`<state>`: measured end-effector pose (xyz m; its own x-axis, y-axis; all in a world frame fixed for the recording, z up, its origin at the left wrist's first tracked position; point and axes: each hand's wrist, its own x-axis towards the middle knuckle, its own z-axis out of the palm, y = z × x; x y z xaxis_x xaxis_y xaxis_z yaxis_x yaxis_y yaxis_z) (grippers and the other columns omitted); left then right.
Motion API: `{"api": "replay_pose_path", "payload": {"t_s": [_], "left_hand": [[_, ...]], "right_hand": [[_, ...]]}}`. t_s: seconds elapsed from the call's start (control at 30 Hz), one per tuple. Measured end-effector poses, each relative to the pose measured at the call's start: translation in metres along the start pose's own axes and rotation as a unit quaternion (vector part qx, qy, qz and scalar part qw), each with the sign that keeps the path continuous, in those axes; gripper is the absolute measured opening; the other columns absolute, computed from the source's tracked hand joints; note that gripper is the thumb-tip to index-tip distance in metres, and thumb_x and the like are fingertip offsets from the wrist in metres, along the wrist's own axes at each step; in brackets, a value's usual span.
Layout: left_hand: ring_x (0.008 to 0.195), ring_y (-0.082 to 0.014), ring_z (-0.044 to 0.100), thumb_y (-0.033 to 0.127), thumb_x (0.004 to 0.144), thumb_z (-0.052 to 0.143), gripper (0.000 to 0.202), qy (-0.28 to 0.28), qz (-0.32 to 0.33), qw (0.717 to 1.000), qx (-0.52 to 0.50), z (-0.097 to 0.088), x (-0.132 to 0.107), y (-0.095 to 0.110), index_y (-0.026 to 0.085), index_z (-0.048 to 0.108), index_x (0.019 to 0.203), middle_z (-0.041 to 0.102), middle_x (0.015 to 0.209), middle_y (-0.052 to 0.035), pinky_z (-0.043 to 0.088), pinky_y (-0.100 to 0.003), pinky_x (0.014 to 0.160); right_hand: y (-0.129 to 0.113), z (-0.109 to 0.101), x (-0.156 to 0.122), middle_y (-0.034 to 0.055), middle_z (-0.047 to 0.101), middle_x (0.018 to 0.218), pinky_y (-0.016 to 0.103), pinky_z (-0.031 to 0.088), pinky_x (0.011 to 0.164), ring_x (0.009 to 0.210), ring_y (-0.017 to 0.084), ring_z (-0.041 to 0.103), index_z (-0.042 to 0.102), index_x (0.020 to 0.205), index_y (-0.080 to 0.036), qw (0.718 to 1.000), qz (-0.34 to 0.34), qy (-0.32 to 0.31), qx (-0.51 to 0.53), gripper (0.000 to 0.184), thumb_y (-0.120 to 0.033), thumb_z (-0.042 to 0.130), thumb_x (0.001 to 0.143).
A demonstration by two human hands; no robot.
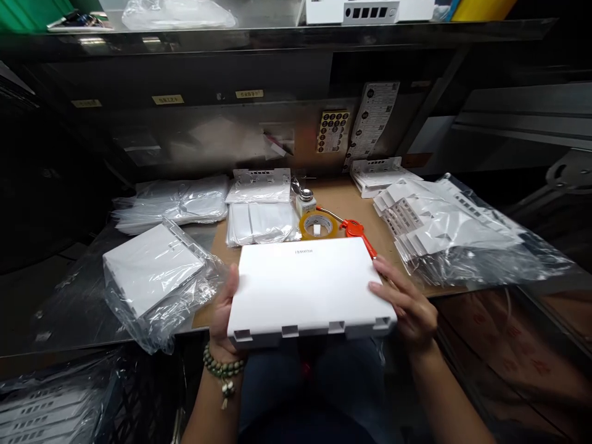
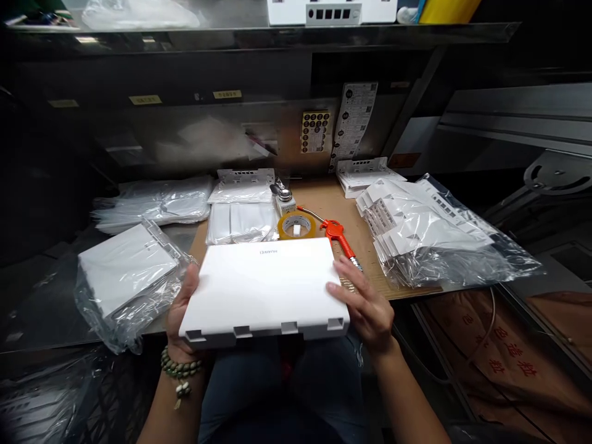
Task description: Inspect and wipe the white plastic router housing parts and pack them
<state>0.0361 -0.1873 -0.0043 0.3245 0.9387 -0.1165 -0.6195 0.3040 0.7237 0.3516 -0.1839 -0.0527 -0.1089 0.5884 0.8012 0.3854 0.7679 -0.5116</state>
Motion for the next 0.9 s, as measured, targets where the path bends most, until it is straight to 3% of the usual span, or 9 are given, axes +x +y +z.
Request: {"api": "replay_pose_path", "payload": {"t_s": [0.07,0.13,0.23,0.37,0.47,0.57,0.63,0.73,0.9], "left_hand": [[0.137,-0.0361,0.057,0.08,0.09,0.043,0.071,0.036,0.041,0.998,0.012,0.0,0.0,-0.003,0.024,0.076,0.115,0.077,0.121,-0.0119,0.043,-0.057,0.118],[0.135,-0.0355,0.059,0.084,0.088,0.044,0.072,0.079,0.084,0.993,0.031,0.002,-0.001,-0.005,0.026,0.075,0.119,0.077,0.121,-0.011,0.046,-0.056,0.115],[0.138,-0.036,0.056,0.087,0.086,0.042,0.075,0.123,0.12,0.984,0.055,0.001,-0.001,-0.007,0.029,0.072,0.124,0.074,0.127,-0.0108,0.049,-0.056,0.113],[0.141,-0.0356,0.053,0.088,0.086,0.04,0.078,0.109,0.128,0.985,0.041,-0.007,-0.002,-0.008,0.03,0.07,0.128,0.071,0.135,-0.0094,0.048,-0.053,0.114],[0.14,-0.033,0.054,0.089,0.087,0.038,0.079,0.014,0.112,0.993,-0.042,-0.014,-0.004,-0.009,0.033,0.065,0.137,0.07,0.139,-0.0052,0.042,-0.052,0.119],[0.14,-0.029,0.055,0.087,0.09,0.03,0.079,-0.091,0.107,0.98,-0.139,-0.018,-0.005,-0.011,0.041,0.048,0.152,0.065,0.146,-0.0009,0.035,-0.05,0.124],[0.139,-0.0271,0.056,0.087,0.091,0.027,0.079,-0.127,0.105,0.971,-0.172,-0.02,-0.005,-0.012,0.045,0.039,0.156,0.063,0.147,0.0012,0.034,-0.048,0.124],[0.135,-0.0265,0.06,0.089,0.088,0.028,0.082,-0.133,0.097,0.971,-0.175,-0.024,-0.004,-0.013,0.045,0.036,0.157,0.067,0.142,0.0017,0.038,-0.046,0.122],[0.139,-0.0296,0.056,0.09,0.087,0.031,0.088,-0.077,0.093,0.981,-0.153,-0.033,-0.008,-0.017,0.039,0.037,0.159,0.064,0.146,-0.0025,0.04,-0.047,0.121]], "right_hand": [[0.002,0.004,-0.001,0.0012,0.058,0.153,0.06,0.049,0.117,0.14,0.032,0.057,0.065,0.139,-0.04,0.996,0.082,0.043,0.014,0.047,-0.019,0.065,0.097],[0.002,0.007,-0.005,0.0038,0.066,0.144,0.054,0.052,0.116,0.133,0.029,0.064,0.064,0.14,-0.037,0.977,0.19,0.074,0.056,0.043,-0.024,0.064,0.099],[-0.004,0.009,-0.016,0.0091,0.074,0.13,0.046,0.061,0.106,0.12,0.028,0.072,0.068,0.137,-0.028,0.943,0.296,0.029,0.146,0.036,-0.036,0.055,0.104],[-0.014,0.009,-0.026,0.0105,0.075,0.129,0.037,0.065,0.095,0.114,0.029,0.075,0.063,0.144,-0.028,0.912,0.334,-0.016,0.238,0.048,-0.04,0.068,0.097],[-0.02,0.01,-0.025,0.0074,0.078,0.121,0.029,0.064,0.093,0.109,0.024,0.077,0.066,0.14,-0.03,0.891,0.361,0.003,0.275,0.048,-0.035,0.075,0.093],[-0.026,0.011,-0.02,0.0056,0.079,0.119,0.024,0.062,0.092,0.106,0.02,0.077,0.067,0.138,-0.032,0.873,0.38,0.007,0.304,0.046,-0.032,0.076,0.093],[-0.03,0.011,-0.017,0.004,0.08,0.116,0.019,0.06,0.09,0.104,0.017,0.078,0.069,0.136,-0.034,0.872,0.379,0.008,0.309,0.045,-0.031,0.077,0.092],[-0.032,0.012,-0.014,0.0023,0.081,0.114,0.017,0.059,0.089,0.1,0.015,0.078,0.07,0.134,-0.036,0.873,0.379,0.008,0.308,0.043,-0.031,0.078,0.092],[-0.03,0.013,-0.016,0.0029,0.081,0.114,0.02,0.06,0.09,0.1,0.016,0.078,0.071,0.133,-0.036,0.87,0.387,0.007,0.304,0.043,-0.03,0.078,0.091]]}}
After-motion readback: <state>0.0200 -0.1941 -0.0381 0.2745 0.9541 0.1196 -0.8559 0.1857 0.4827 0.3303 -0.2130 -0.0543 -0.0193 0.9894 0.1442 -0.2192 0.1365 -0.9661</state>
